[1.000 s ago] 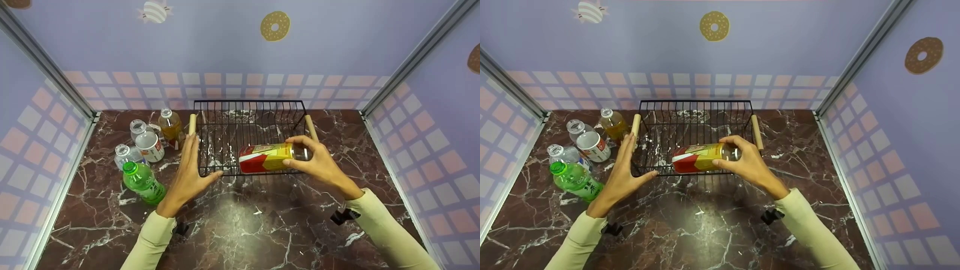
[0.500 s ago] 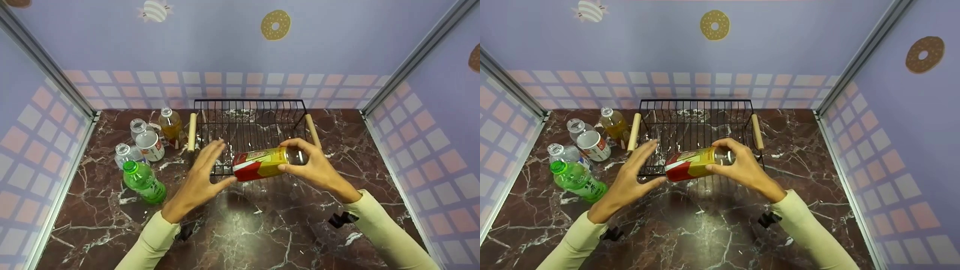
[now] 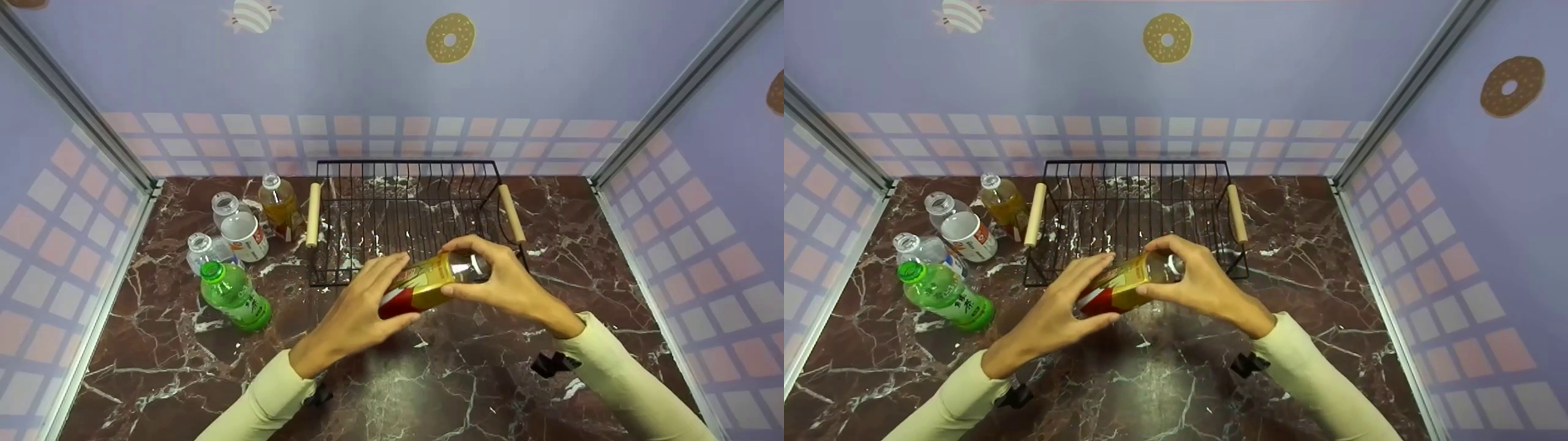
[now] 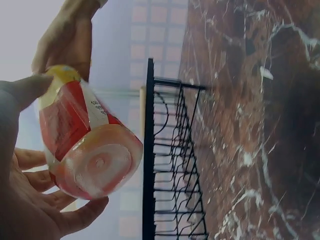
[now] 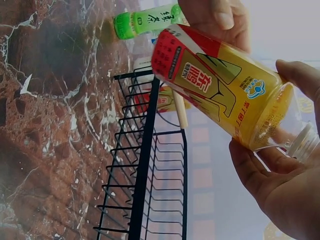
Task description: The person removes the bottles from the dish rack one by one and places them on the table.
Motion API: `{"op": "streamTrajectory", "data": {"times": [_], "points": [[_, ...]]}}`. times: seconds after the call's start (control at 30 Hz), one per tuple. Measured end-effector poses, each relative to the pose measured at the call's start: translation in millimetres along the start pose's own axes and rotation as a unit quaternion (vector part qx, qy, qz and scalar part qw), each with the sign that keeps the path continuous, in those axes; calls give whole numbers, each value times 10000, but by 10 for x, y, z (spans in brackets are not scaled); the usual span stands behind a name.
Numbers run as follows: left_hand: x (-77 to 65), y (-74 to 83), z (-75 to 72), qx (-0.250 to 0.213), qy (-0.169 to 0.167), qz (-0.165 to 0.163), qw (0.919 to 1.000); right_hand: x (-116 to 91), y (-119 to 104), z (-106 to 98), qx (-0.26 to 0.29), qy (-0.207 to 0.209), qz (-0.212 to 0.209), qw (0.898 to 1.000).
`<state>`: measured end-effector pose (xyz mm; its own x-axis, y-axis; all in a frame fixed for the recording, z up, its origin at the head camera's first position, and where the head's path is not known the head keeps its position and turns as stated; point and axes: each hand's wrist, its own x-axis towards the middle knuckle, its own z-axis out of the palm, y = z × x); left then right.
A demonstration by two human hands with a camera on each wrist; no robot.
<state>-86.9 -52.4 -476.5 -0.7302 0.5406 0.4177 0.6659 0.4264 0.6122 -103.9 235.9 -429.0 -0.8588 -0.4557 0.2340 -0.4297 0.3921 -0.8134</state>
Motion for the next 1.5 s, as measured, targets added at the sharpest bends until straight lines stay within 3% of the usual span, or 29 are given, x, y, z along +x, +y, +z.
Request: {"op": "streamTrajectory", "data": {"times": [0.13, 0.23, 0.37, 0.5, 0.73, 0.9, 1.23, 1.5], "points": [[3, 40, 74, -89, -78, -170, 9998, -10, -48, 24, -91, -121, -47, 9999], [11, 73, 133, -389, -265, -487, 9977, -22, -84, 41, -172, -176, -73, 9997], [10, 86, 238, -1022, -487, -1029, 9882, -38, -110, 59, -103, -225, -156, 9996], [-40, 47, 384, -1563, -427, -1327, 9778, -41, -98, 43, 5, -240, -317, 9992], [-214, -123, 684, -1806, -71, -1327, 9745, -44, -37, -16, 3, 1, -747, 9972], [-298, -190, 818, -2064, 45, -1402, 9684, -73, 15, -26, -31, 89, -838, 9964], [-362, -248, 1013, -2551, -76, -1592, 9537, -75, 131, -52, -24, 233, -776, 9967], [-319, -236, 1143, -2434, -243, -1606, 9562, -69, 198, -69, 20, 262, -608, 9978]]}}
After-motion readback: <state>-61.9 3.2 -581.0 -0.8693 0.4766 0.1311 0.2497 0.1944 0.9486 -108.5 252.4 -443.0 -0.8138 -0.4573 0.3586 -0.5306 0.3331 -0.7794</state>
